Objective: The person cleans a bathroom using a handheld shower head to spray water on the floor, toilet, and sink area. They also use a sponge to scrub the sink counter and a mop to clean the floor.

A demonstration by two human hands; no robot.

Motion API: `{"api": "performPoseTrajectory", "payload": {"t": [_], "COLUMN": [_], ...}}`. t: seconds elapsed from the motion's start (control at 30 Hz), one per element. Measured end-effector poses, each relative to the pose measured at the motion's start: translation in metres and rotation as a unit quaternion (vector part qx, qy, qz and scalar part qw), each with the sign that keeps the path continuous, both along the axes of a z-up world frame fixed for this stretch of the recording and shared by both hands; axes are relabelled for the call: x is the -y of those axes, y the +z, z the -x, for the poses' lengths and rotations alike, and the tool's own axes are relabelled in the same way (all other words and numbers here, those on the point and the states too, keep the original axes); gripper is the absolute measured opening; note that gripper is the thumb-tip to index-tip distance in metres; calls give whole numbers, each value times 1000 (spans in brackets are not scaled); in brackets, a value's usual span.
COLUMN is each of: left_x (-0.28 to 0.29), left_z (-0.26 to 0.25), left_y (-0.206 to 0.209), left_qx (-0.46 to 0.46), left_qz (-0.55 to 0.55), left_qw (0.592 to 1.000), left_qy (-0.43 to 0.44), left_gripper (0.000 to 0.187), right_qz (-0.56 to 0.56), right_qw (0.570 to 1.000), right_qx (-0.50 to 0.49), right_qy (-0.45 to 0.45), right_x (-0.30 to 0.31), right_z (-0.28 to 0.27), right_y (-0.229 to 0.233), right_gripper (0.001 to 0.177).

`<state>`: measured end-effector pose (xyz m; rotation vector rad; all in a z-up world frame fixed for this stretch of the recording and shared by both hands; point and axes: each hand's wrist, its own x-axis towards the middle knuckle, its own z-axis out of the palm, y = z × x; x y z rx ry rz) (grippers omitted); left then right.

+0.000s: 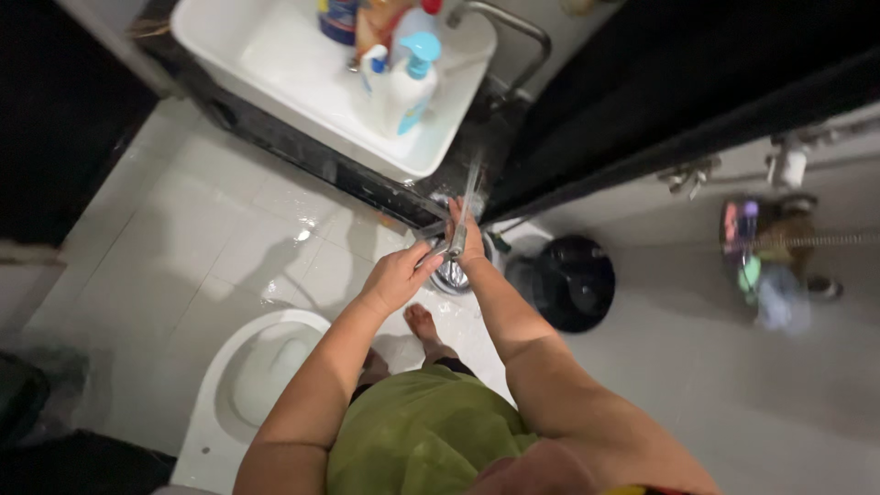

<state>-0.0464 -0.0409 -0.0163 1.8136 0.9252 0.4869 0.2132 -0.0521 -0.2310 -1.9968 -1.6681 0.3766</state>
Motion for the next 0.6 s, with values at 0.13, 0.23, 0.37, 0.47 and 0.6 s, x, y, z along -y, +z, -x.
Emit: {"api": "performPoseTrajectory", "payload": {"t": [0.13,0.23,0.37,0.47,0.6], "left_x": [14,25,25,22,26], "left_z": [6,-11,-51,-82,-114], "left_y": [14,23,24,14,-5], "left_qx": [20,11,44,135,159], "left_qz": [-13,-30,-50,-74,-14], "left_qw": [998,996,989,976,968], "left_qy": [52,84,129,156,195], "left_gripper": [36,36,35,36,33], "right_qz": [3,-27,-1,18,96], "right_qw": [999,994,981,942,986], "right_qx": [-4,9,21,203,-25], "right_qy": [32,107,195,265,132], "right_x": [-25,-35,-20,-18,-4], "right_z": [16,21,-9,-34,-67], "right_y": [0,-2,1,11,32], "right_gripper": [56,55,62,47,43]}}
